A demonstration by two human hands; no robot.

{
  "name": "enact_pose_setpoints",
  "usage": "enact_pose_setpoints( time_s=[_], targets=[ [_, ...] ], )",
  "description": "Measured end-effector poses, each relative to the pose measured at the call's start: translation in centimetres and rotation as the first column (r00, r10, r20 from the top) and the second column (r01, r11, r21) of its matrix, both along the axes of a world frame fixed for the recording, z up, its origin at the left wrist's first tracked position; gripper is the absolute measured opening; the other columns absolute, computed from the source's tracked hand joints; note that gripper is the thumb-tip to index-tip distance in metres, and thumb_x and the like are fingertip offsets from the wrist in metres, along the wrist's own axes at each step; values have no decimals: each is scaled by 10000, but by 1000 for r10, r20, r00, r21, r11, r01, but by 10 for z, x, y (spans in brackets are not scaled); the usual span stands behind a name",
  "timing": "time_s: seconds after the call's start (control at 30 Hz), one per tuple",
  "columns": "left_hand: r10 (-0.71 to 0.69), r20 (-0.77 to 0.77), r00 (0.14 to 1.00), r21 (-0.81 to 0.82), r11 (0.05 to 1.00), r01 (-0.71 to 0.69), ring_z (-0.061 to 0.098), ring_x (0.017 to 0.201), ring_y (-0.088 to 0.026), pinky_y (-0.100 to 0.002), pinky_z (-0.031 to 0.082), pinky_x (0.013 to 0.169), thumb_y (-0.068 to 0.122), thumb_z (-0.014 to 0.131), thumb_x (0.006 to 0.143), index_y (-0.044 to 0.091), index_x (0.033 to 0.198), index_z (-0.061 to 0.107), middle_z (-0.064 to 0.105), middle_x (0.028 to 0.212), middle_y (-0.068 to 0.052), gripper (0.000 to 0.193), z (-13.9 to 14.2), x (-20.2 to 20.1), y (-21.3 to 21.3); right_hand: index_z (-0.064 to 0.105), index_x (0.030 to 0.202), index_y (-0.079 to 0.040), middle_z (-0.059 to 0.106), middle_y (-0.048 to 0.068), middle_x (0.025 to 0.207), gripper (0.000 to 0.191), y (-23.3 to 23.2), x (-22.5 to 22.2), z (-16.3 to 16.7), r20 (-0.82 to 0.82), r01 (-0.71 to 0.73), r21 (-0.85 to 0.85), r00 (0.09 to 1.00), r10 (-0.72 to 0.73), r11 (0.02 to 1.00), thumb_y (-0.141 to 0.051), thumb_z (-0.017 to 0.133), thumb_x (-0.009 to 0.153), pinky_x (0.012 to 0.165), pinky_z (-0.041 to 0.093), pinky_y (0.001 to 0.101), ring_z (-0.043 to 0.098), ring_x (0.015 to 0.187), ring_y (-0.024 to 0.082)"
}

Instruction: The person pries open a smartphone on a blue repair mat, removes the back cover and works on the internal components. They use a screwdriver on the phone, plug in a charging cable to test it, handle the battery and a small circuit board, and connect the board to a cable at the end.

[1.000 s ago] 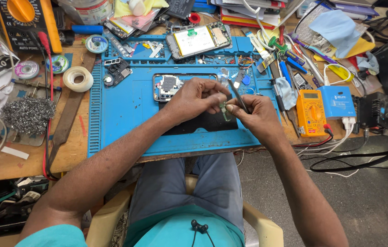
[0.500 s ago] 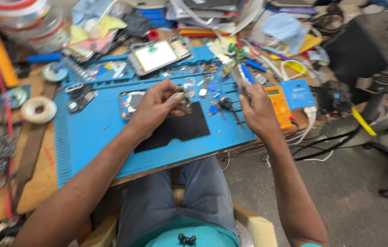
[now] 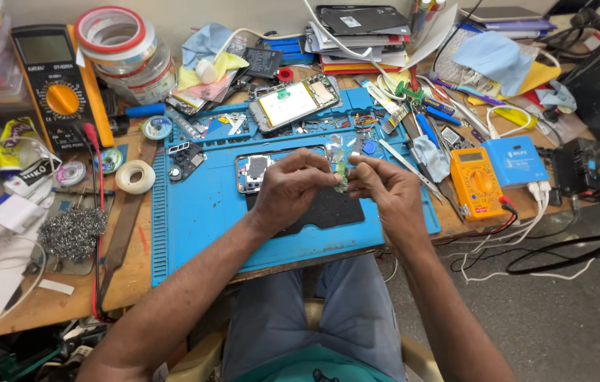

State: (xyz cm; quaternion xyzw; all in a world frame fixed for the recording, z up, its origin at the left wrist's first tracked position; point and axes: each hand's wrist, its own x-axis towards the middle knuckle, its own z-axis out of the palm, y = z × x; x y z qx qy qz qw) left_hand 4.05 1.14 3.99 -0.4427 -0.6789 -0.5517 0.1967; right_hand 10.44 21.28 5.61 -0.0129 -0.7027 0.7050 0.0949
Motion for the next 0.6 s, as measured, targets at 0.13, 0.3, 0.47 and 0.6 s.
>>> enact_pose_setpoints(
  time_s=[0.13, 0.3, 0.47, 0.6],
  targets=[
    [-10, -10, 1000, -37, 999, 9, 730, 973, -196, -299, 622, 823, -99, 718, 877, 88, 1047, 747, 692, 1055, -65, 254, -2, 5, 0, 683, 1219, 71, 744, 76, 925, 326, -12, -7, -9, -51, 8, -244, 998, -21, 970, -57, 766, 930, 685, 547, 238, 668, 756, 90],
    [-137, 496, 857, 126, 988, 85, 739, 914, -111, -258, 632, 791, 69, 673, 1031, 21, 1189, 670, 725, 1027, -41, 165, -9, -6, 6, 687, 1174, 59, 754, 84, 926, 299, -7, -15, -10, -81, 77, -265, 992, -102, 961, -8, 781, 898, 682, 571, 233, 690, 758, 96],
    [-377, 755, 537, 289, 926, 244, 712, 830, -93, -237, 611, 741, 130, 656, 1011, -21, 1201, 673, 740, 978, -57, 243, -17, -14, 11, 707, 1120, 61, 771, 105, 947, 248, -9, -16, -14, -93, 55, -200, 993, -75, 978, -20, 785, 899, 702, 597, 243, 720, 781, 109],
    [-377, 769, 516, 291, 925, 244, 720, 825, -101, -237, 606, 731, 111, 688, 994, -28, 1161, 696, 755, 975, -70, 218, -20, -15, 9, 720, 1101, 53, 769, 111, 954, 226, -12, -16, -17, -92, 80, -135, 991, -92, 988, -27, 787, 901, 722, 608, 249, 726, 797, 114]
  ],
)
